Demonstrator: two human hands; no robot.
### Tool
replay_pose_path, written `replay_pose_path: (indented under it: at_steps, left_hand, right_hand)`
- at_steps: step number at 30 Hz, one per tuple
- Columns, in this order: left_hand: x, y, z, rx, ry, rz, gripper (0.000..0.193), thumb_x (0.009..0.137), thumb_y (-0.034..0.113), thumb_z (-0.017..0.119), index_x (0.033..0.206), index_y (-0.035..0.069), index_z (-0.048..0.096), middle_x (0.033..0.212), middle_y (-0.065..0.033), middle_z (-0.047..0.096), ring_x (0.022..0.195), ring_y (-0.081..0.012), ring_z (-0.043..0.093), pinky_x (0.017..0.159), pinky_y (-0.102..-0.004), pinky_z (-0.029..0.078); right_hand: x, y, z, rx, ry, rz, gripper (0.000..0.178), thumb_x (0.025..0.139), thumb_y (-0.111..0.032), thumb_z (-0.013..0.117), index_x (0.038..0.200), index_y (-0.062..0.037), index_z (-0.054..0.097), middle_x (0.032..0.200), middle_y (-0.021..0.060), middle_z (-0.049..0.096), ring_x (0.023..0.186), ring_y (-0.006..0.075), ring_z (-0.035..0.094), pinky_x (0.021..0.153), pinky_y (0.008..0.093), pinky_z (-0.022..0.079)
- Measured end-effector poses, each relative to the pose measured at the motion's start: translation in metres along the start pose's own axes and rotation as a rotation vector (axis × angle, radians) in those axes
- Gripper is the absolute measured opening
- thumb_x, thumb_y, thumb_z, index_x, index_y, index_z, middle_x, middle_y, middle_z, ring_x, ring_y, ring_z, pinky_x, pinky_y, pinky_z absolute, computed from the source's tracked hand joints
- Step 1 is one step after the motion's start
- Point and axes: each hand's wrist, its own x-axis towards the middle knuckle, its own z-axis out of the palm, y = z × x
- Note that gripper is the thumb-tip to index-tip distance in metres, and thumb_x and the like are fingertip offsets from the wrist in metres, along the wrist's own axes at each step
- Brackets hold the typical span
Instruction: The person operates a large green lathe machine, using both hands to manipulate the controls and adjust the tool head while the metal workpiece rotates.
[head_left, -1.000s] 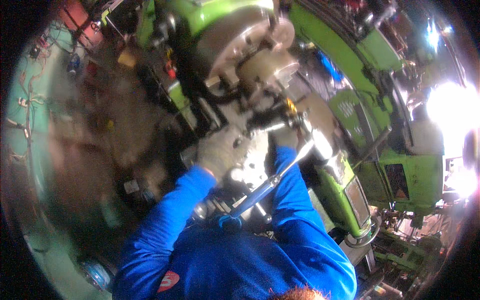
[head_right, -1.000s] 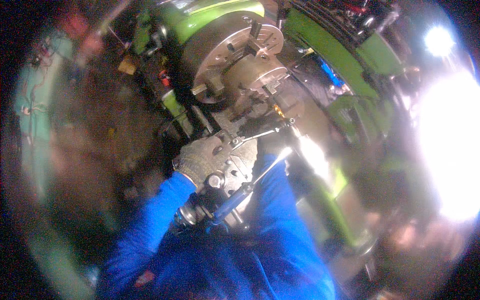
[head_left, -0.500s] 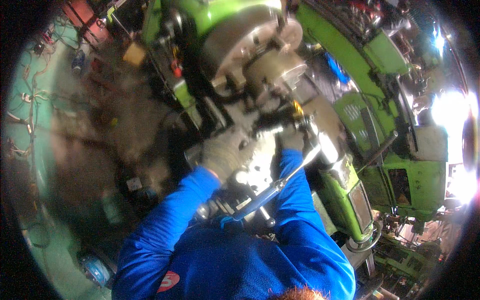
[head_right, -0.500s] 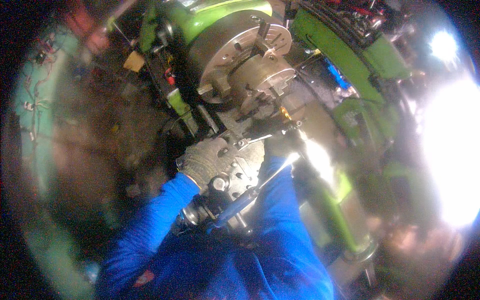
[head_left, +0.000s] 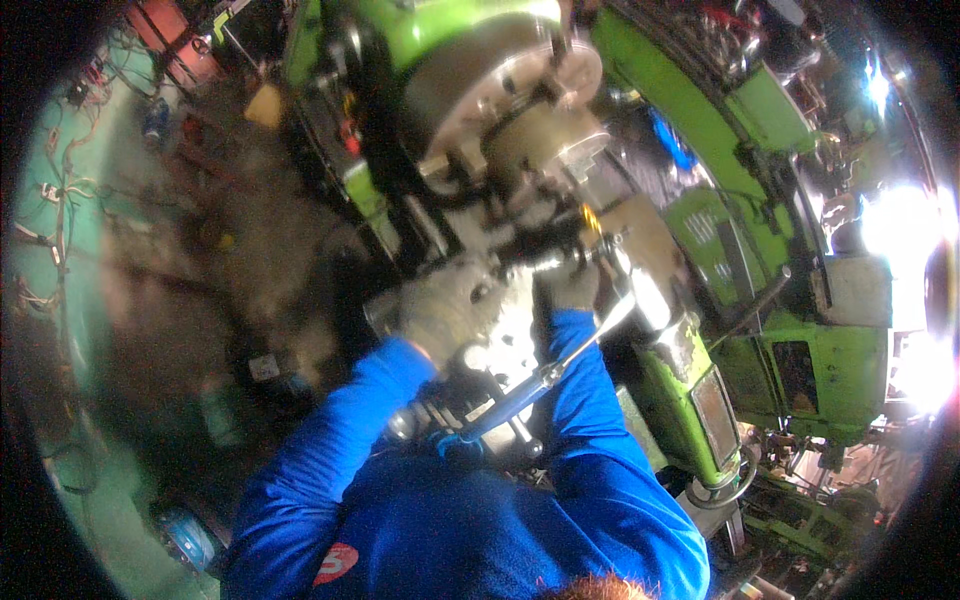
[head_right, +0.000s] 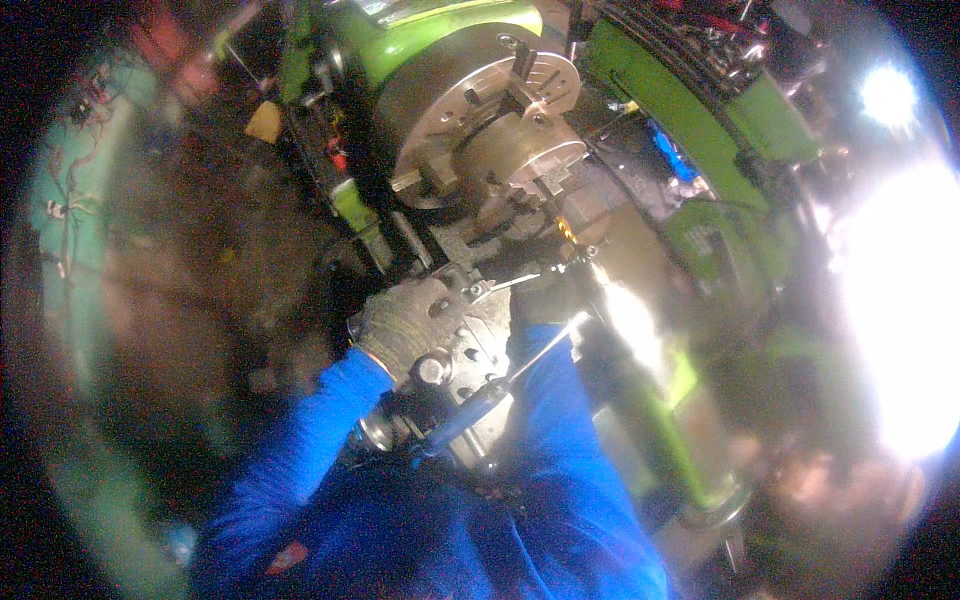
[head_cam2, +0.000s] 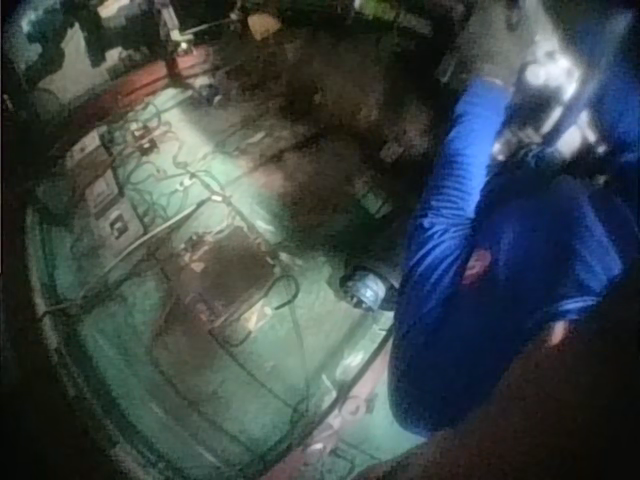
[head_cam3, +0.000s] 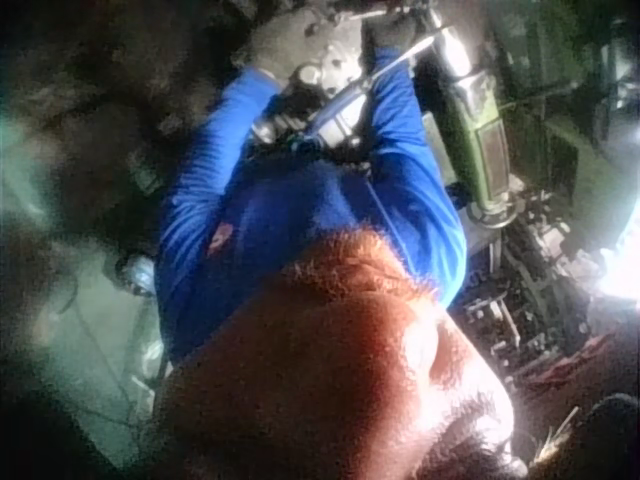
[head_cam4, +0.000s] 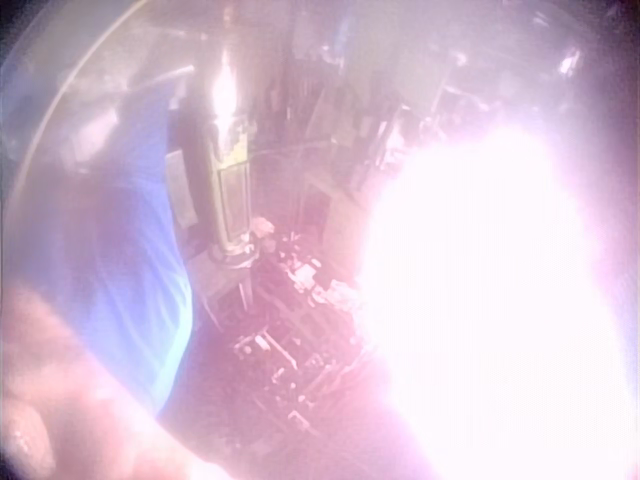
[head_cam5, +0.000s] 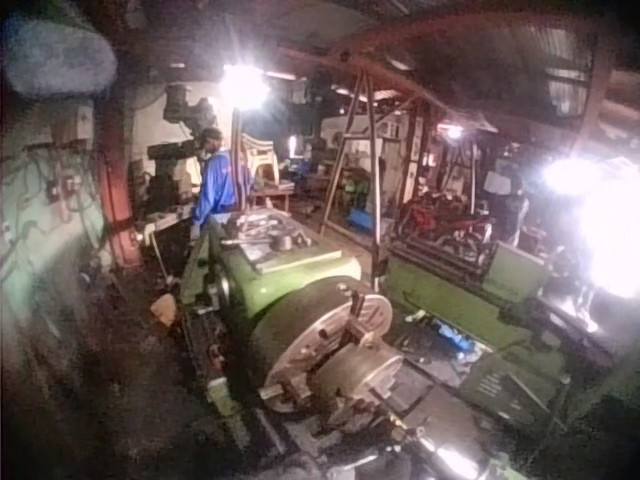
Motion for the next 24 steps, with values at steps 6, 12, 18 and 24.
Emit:
replay_pose_path:
  at_steps: [6,12,18,24]
  left_hand:
    - [-0.001,-0.007,0.002,0.016,0.034,0.012,0.038,0.094,0.049,0.065,0.103,0.012,0.066,0.099,-0.0178,0.072,0.091,-0.0379,0.070,0.082,-0.0473,0.055]
    - [-0.004,0.002,-0.004,-0.064,0.043,0.051,0.041,0.092,0.050,0.068,0.103,0.011,0.070,0.101,-0.0192,0.072,0.093,-0.0403,0.069,0.083,-0.0495,0.055]
    - [-0.003,0.004,-0.010,-0.072,-0.021,-0.035,0.043,0.092,0.052,0.068,0.104,0.011,0.072,0.104,-0.0201,0.072,0.096,-0.0408,0.069,0.086,-0.0503,0.055]
    - [-0.001,0.001,-0.006,-0.060,0.002,-0.008,0.043,0.093,0.050,0.067,0.106,0.010,0.072,0.105,-0.0201,0.072,0.100,-0.0403,0.069,0.089,-0.0493,0.055]
  right_hand:
    - [-0.022,-0.014,0.041,-0.470,-0.081,-0.104,0.031,0.090,-0.009,0.065,0.116,0.0069,0.064,0.105,0.0192,0.072,0.098,0.0256,0.069,0.086,0.0374,0.054]
    - [-0.016,-0.021,0.029,-0.653,-0.122,-0.044,0.037,0.089,-0.013,0.065,0.121,0.0065,0.062,0.109,0.0194,0.071,0.102,0.0257,0.068,0.091,0.0378,0.053]
    - [-0.029,-0.013,0.052,-0.470,-0.043,-0.102,0.042,0.090,-0.012,0.065,0.127,0.0058,0.057,0.115,0.0167,0.069,0.107,0.0241,0.065,0.095,0.0371,0.053]
    - [-0.024,-0.012,0.035,-0.621,-0.126,-0.188,0.044,0.091,-0.009,0.065,0.130,0.0057,0.054,0.117,0.0127,0.067,0.107,0.0233,0.064,0.093,0.0345,0.053]
